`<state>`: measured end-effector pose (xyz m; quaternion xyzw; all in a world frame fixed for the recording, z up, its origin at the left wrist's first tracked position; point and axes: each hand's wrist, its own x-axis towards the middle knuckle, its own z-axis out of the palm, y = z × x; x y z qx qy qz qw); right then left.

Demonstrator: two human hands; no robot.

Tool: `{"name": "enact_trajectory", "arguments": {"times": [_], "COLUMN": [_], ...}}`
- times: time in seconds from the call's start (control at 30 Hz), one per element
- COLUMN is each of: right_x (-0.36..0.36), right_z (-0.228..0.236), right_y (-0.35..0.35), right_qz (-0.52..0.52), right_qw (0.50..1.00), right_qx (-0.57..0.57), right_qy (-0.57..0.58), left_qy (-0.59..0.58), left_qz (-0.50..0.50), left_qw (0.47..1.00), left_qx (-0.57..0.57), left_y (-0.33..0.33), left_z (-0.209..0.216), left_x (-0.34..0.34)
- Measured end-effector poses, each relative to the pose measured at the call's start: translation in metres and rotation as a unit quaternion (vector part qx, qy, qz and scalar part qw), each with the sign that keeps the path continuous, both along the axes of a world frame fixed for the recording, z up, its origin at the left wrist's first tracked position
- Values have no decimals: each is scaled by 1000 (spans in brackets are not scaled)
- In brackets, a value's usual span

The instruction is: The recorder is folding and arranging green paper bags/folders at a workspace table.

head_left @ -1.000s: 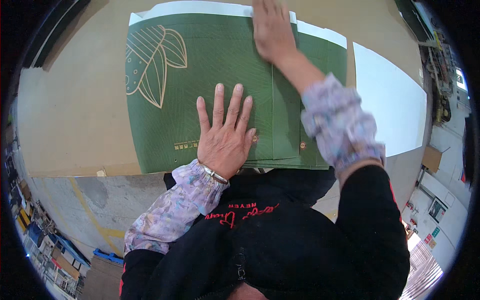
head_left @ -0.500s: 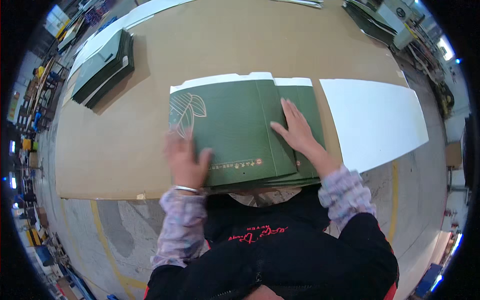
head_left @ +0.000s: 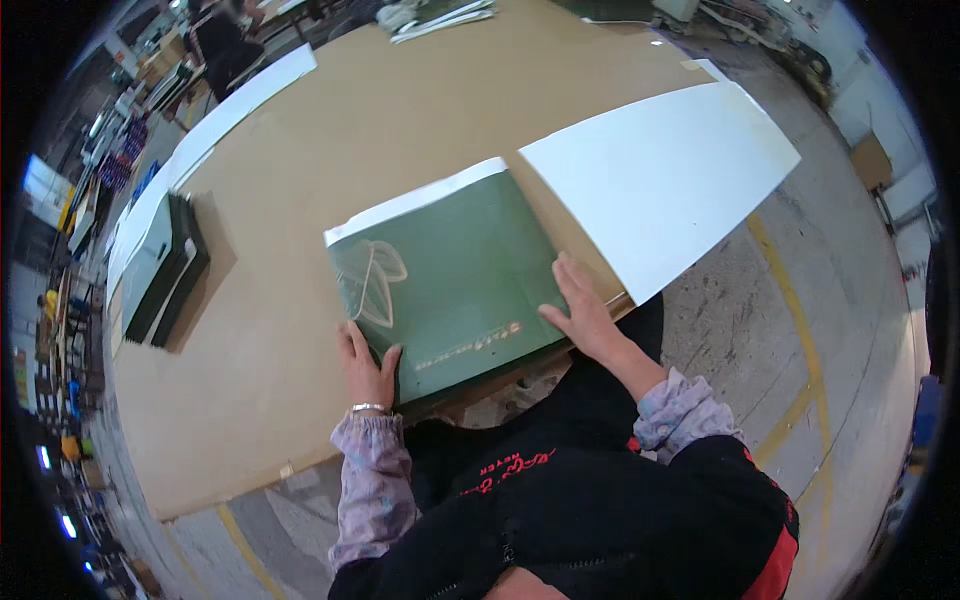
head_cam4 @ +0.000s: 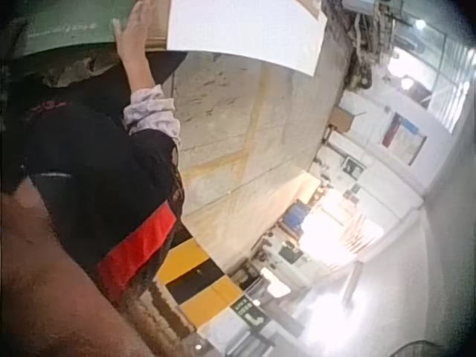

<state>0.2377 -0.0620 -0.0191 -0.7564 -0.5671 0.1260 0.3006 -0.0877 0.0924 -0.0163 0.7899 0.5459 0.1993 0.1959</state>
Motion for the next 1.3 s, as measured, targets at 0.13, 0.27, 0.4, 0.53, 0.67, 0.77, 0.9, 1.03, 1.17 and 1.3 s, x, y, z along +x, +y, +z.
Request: {"name": "enact_trajectory", "arguments": {"times": [0.13,0.27,0.4,0.53,0.67,0.77,0.9,1.03,1.17,1.3], "right_x": [51,86,109,129,138,73,-89,-173,-149,-72], "right_z": [38,42,2,70,178,158,152,132,103,67], "right_y": [-22,-59,-66,-55,-14,57,104,84,56,30], "right_qz": [-76,-98,-14,9,-306,-95,163,330,360,265], "right_qw": [989,922,936,957,948,935,934,916,902,935], "right_qx": [-21,-269,-223,-170,42,207,245,219,224,140], "right_qy": [-123,-262,-271,-237,-70,-270,-201,-63,-87,-189], "left_qy": [130,98,164,173,144,40,-347,-455,-610,-659], "left_qz": [-78,-328,-311,-310,-316,-305,-179,-68,133,225], "left_qw": [984,938,931,926,929,947,920,874,758,675], "left_qx": [98,58,101,130,126,88,-22,-157,-188,-243], "left_y": [-30,-65,-73,-70,-71,-68,-77,-65,-50,-42], "left_z": [66,74,28,17,21,30,50,44,54,50], "left_x": [37,66,75,69,71,72,83,34,-4,-80]}}
